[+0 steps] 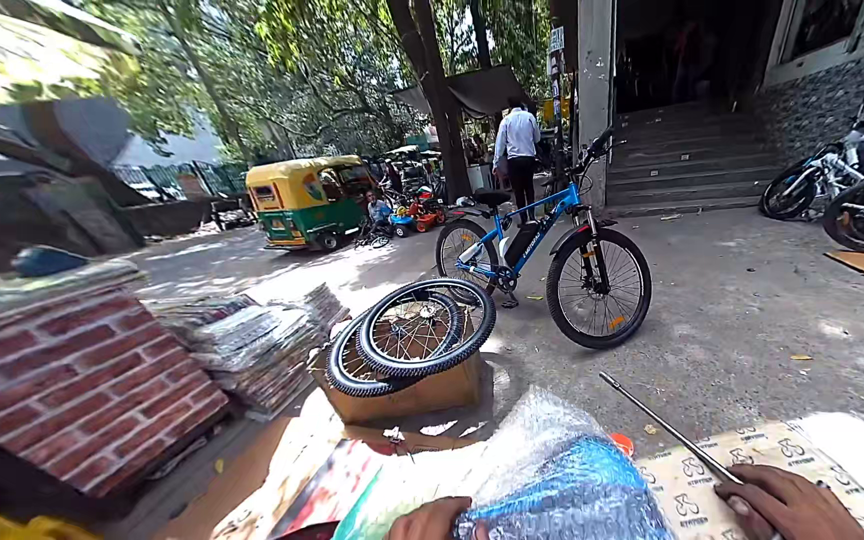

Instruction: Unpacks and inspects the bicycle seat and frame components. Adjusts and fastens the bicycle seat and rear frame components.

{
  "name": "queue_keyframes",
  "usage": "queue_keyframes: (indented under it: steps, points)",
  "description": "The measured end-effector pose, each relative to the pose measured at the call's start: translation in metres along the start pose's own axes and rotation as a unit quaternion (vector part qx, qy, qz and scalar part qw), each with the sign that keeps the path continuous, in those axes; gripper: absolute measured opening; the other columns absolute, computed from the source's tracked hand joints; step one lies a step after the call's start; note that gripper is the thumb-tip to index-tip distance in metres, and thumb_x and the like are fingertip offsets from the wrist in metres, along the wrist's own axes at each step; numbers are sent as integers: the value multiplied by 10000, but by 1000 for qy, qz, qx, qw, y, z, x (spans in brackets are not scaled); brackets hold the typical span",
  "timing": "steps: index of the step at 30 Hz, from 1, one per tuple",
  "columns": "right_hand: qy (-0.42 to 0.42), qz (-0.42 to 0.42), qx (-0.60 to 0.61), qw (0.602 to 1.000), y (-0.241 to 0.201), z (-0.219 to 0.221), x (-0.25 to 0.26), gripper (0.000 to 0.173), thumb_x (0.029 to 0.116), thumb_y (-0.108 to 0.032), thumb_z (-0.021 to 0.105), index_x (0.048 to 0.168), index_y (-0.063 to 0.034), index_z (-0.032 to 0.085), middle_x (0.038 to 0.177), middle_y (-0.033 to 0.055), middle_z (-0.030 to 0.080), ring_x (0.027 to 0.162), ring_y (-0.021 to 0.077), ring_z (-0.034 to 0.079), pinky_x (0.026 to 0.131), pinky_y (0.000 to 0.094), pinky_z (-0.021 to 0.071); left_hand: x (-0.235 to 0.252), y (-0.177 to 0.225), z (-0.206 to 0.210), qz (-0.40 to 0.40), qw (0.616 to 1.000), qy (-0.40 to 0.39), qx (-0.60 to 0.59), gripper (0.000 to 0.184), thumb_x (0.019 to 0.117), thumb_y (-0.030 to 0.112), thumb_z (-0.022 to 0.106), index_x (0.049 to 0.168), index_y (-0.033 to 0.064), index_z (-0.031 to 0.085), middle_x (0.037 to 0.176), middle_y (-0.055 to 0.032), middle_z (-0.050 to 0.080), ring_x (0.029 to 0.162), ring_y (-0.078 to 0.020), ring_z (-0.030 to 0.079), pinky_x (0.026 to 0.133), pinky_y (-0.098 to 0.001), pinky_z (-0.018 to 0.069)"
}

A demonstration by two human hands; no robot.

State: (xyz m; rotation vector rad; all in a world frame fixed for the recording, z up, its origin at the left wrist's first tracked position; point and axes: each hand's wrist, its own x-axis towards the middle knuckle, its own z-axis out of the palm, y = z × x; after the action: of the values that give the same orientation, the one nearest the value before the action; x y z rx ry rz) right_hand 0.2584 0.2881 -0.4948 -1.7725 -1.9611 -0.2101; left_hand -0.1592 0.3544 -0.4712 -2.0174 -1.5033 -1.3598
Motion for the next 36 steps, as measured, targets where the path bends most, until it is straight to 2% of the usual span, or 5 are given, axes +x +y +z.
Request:
queue_keyframes:
  steps: [6,12,26,32,36]
  points:
    - [143,-33,-35,989,16,17,1,497,1052,-488,325,1061,-274,773,1115,-26,747,1063,221,692,881,512,536,6,13,10,28,994,97,50,520,961,491,395,881,137,767,815,-35,727,786,-221,670,682,-423,521]
    - [147,-29,-26,988,9,19,3,477,1039,-481,335,1056,-294,773,1095,-49,745,1035,202,691,849,495,532,8,11,5,24,994,91,61,559,961,524,358,897,156,773,828,-25,728,810,-215,681,691,-434,534]
    - [87,-32,1,996,9,6,-4,352,1059,-375,425,1138,-281,755,1177,-22,731,1128,231,664,934,494,501,2,20,2,-2,996,63,67,571,993,522,338,925,144,761,866,-33,722,857,-228,659,750,-428,516]
    - [184,-5,8,983,16,17,-1,420,1047,-361,359,1082,-252,763,1028,-57,756,999,164,705,927,479,523,3,20,5,4,994,85,63,584,990,544,332,911,152,758,851,-33,717,848,-237,655,742,-445,500]
    - [250,32,145,957,19,4,-9,395,1030,-334,429,1158,-175,767,1029,-19,766,979,151,711,946,480,546,1,19,1,5,997,72,34,593,993,573,343,958,154,762,890,-33,714,883,-244,649,782,-464,502]
